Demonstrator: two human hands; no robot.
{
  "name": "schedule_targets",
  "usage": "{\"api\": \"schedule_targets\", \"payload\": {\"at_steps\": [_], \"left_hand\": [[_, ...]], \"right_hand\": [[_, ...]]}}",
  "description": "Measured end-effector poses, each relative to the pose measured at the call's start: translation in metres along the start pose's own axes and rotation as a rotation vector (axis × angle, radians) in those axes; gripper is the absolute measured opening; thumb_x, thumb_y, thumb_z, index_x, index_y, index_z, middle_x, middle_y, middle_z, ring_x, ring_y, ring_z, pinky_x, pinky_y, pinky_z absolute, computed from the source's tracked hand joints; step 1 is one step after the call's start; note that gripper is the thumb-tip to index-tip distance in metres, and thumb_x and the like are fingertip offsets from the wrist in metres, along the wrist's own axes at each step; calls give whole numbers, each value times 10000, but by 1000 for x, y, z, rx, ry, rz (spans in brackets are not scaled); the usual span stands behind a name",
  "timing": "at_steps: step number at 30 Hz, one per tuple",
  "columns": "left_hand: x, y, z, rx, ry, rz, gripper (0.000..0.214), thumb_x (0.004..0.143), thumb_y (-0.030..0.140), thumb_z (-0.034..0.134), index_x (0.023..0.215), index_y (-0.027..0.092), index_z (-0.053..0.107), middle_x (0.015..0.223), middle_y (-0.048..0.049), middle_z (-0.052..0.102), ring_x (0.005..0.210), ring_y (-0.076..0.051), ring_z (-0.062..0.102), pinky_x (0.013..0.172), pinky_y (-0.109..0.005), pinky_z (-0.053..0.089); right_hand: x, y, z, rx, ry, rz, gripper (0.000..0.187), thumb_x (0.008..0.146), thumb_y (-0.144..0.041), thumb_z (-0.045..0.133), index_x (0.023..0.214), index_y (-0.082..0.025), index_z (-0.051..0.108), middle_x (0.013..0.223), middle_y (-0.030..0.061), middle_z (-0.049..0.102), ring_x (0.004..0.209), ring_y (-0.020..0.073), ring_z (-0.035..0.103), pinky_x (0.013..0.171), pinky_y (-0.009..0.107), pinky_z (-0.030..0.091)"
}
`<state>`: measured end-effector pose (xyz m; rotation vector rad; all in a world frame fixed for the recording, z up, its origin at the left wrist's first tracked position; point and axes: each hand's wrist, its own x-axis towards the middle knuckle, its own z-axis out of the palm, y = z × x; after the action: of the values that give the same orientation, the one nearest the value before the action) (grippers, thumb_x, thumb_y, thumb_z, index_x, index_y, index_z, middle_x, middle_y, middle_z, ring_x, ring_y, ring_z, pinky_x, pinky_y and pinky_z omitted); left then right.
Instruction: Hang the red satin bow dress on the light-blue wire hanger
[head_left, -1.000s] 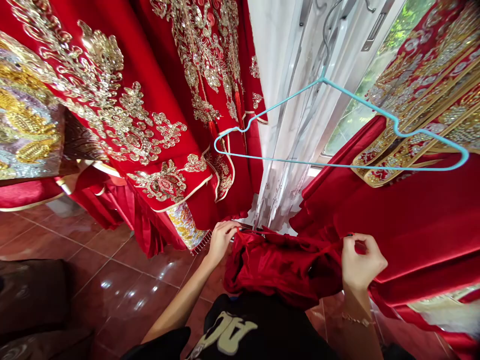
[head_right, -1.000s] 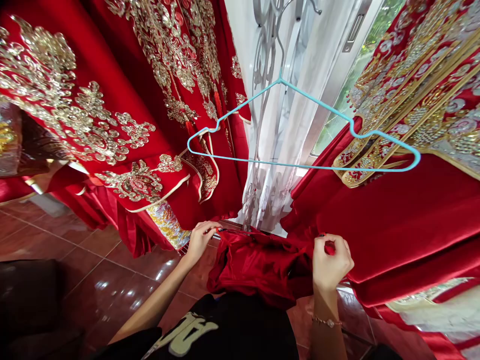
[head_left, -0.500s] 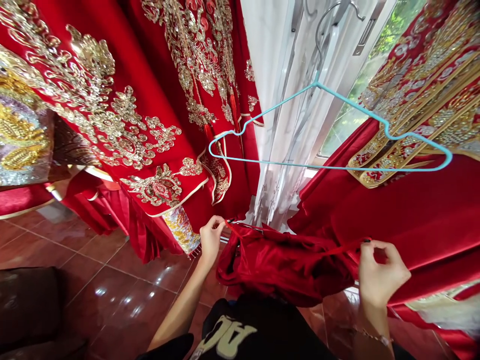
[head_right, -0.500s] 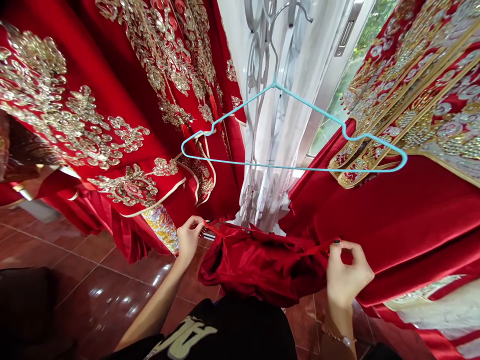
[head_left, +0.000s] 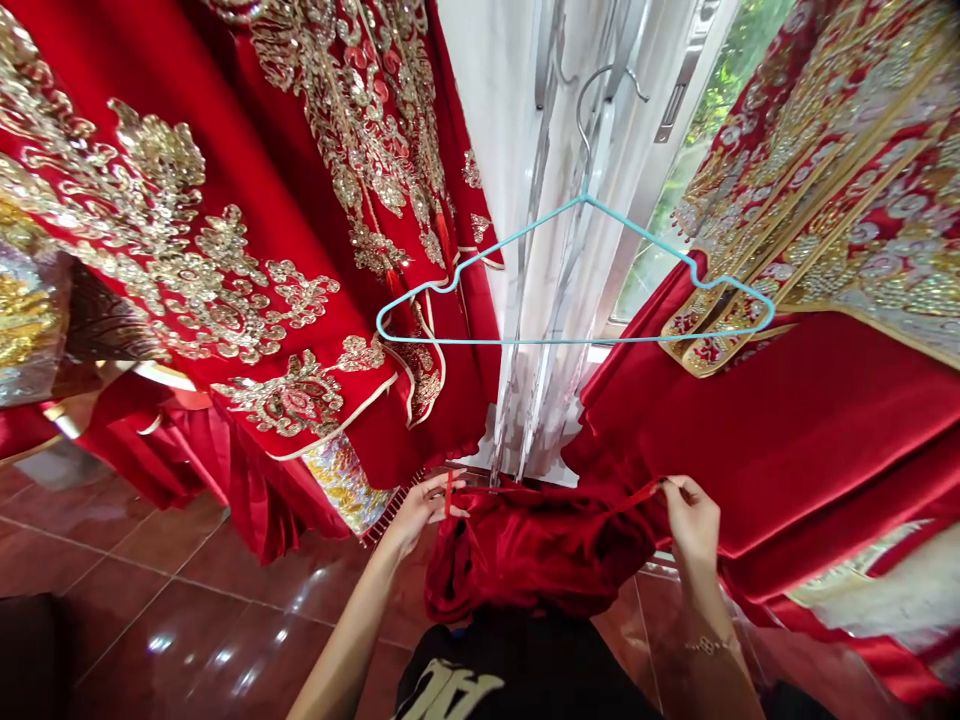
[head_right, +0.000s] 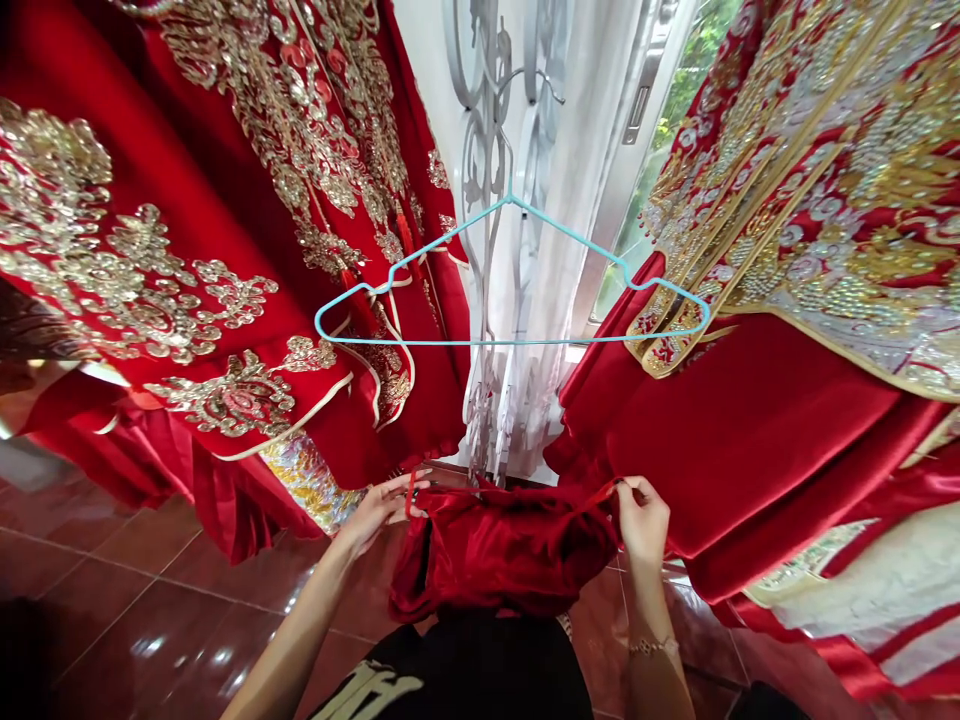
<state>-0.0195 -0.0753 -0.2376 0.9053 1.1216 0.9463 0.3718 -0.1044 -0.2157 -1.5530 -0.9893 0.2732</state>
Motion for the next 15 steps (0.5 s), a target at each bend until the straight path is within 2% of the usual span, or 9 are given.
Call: {"api": "schedule_targets", "payload": {"at_steps": [2, 5, 9, 12, 15], "left_hand": [[-8, 3, 2, -28, -33, -19, 533, 656, 261, 779, 1179, 181, 711, 1256, -167, 701, 761, -226, 771, 786, -340, 587], [-17, 14, 8, -101, -72, 28, 526, 705, 280, 775, 1218, 192, 701, 1439, -173, 573, 1023, -307, 741, 875, -387, 592], [-25, 29, 18, -167, -108, 151, 450, 766, 264, 771, 1209, 204, 714, 1472, -145, 547, 1348, -359, 532, 893, -388, 610], [-30, 36, 22, -144, -114, 231, 454, 783, 234, 769, 1232, 210, 704, 1454, -145, 565, 1393, -365, 478, 840, -352, 634], [-33, 40, 24, -133, -47, 313, 468, 794, 249, 768, 1252, 195, 690, 1477, -156, 538, 1398, -381, 466, 772, -325, 651]], "right_hand": [[-1, 4, -1, 3, -26, 25, 275, 663, -422, 591, 587, -158, 605, 558, 24, 608, 546, 135, 521, 556, 261, 426], [1, 5, -3, 22, -68, 60, 235, 657, -401, 595, 634, -166, 595, 611, 6, 603, 611, 136, 524, 611, 263, 429], [6, 2, -6, 75, -66, 78, 209, 679, -373, 585, 626, -181, 522, 632, -18, 554, 651, 122, 486, 647, 253, 408], [7, 1, -8, 143, -19, 90, 207, 686, -349, 582, 615, -175, 495, 680, -17, 554, 659, 106, 464, 646, 241, 383], [7, 1, -11, 230, 24, 107, 196, 687, -304, 605, 605, -173, 484, 628, -44, 488, 610, 85, 405, 601, 225, 334]]}}
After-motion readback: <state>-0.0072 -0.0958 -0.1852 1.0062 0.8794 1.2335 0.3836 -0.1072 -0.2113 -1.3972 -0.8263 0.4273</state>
